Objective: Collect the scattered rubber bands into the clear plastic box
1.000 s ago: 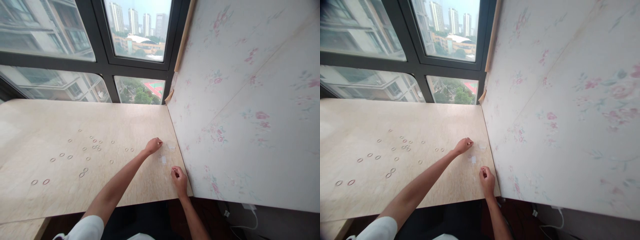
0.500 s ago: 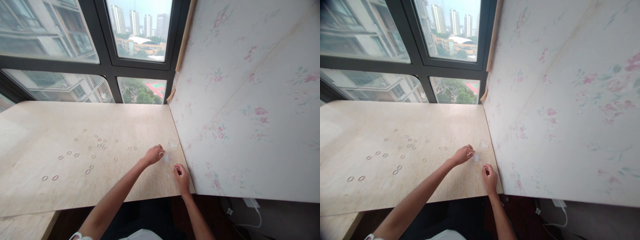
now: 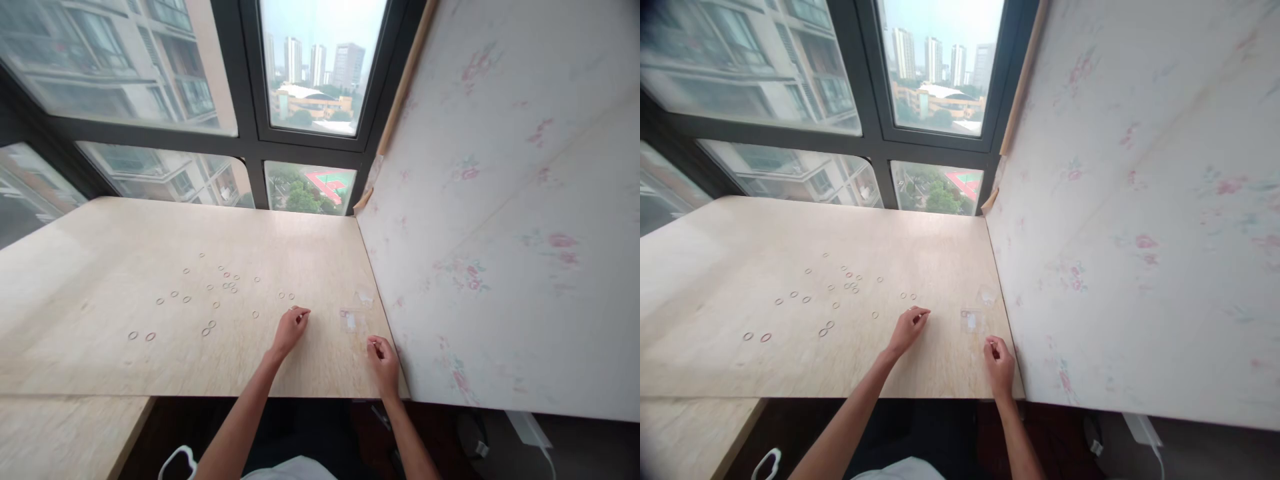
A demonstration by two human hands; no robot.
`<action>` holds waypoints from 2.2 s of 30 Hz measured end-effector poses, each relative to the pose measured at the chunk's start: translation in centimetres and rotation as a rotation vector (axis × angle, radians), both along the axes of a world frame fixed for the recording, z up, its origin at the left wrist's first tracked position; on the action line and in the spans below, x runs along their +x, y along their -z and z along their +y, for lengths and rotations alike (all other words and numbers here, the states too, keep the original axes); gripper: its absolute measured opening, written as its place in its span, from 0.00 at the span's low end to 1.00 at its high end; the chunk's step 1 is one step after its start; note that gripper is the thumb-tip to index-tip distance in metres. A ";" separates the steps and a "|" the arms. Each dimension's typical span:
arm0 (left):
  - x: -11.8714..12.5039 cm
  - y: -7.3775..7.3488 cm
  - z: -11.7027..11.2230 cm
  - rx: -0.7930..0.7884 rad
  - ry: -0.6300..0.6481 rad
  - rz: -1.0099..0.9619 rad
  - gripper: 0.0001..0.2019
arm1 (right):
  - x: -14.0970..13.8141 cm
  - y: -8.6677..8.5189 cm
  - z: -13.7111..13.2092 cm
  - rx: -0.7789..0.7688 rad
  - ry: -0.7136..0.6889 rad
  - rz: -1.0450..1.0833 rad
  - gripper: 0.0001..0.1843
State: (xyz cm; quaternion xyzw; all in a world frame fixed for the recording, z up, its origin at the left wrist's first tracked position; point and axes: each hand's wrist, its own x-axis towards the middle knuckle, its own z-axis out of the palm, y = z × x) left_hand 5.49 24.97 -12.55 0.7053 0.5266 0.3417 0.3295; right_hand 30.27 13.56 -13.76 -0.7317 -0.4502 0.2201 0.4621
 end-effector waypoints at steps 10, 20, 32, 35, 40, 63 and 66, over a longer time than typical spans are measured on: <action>-6.1 1.3 -6.9 0.092 -0.168 -0.086 0.10 | -8.3 -1.9 1.6 -0.005 -0.350 0.174 0.17; -7.2 0.7 -7.9 0.063 -0.078 -0.166 0.10 | -23.1 -8.0 14.3 -0.124 -0.901 -0.081 0.18; -7.3 0.9 -8.2 0.065 -0.124 -0.222 0.09 | -34.0 -7.0 22.5 -0.417 -0.995 -0.671 0.17; -7.2 0.8 -8.2 0.072 -0.126 -0.200 0.09 | -34.9 -6.5 22.6 -0.431 -1.005 -0.753 0.17; -7.2 0.7 -8.1 0.053 -0.138 -0.168 0.09 | -35.7 -6.5 22.1 -0.345 -1.168 -0.787 0.14; -6.8 1.2 -8.0 0.071 -0.194 -0.066 0.08 | -37.0 -5.1 16.7 -0.172 -1.640 -0.964 0.06; -6.8 1.4 -7.9 0.068 -0.206 -0.050 0.09 | -36.5 -5.2 16.2 -0.198 -1.642 -0.896 0.04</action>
